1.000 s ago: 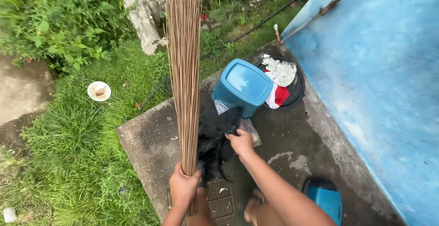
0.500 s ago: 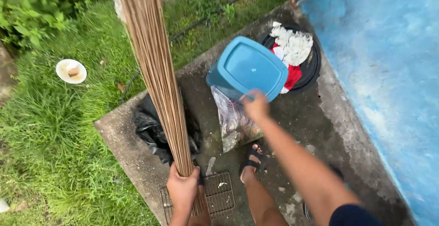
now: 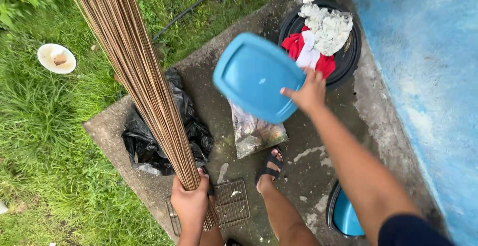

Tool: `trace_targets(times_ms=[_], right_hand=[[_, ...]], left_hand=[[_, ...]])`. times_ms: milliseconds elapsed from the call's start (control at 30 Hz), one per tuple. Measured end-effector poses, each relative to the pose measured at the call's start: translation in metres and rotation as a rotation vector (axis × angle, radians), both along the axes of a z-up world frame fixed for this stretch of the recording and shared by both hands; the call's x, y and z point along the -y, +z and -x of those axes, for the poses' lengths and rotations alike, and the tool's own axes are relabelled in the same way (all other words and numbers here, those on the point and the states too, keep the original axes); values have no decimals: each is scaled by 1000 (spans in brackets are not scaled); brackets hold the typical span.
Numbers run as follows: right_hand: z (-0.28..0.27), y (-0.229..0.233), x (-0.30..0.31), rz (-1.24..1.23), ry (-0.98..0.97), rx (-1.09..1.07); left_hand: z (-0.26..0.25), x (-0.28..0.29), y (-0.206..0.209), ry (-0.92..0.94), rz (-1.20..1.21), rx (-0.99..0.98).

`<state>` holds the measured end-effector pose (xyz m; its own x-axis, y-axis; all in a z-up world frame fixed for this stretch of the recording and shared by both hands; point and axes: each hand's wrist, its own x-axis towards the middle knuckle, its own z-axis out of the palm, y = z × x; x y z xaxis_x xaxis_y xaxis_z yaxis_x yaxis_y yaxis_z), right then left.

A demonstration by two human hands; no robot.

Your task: Sweeping trash and clearing debris from an outdoor walkway and yard area.

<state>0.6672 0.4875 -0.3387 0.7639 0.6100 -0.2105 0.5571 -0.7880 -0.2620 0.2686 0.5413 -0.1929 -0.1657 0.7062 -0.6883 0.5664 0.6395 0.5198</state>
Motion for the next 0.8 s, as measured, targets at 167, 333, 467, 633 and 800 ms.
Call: trace_targets(times_ms=[167, 333, 467, 633, 800], right_hand=[[106, 21, 15, -393, 114, -31], [208, 36, 13, -485, 235, -136], [253, 35, 7, -244, 349, -326], [256, -40, 6, -196, 419, -307], [184, -47, -35, -53, 112, -93]], left_hand=[[13, 21, -32, -23, -134, 75], [15, 30, -46, -85, -242, 69], [27, 38, -53, -63, -222, 33], [44, 44, -49, -29, -210, 20], [60, 50, -53, 47, -129, 33]])
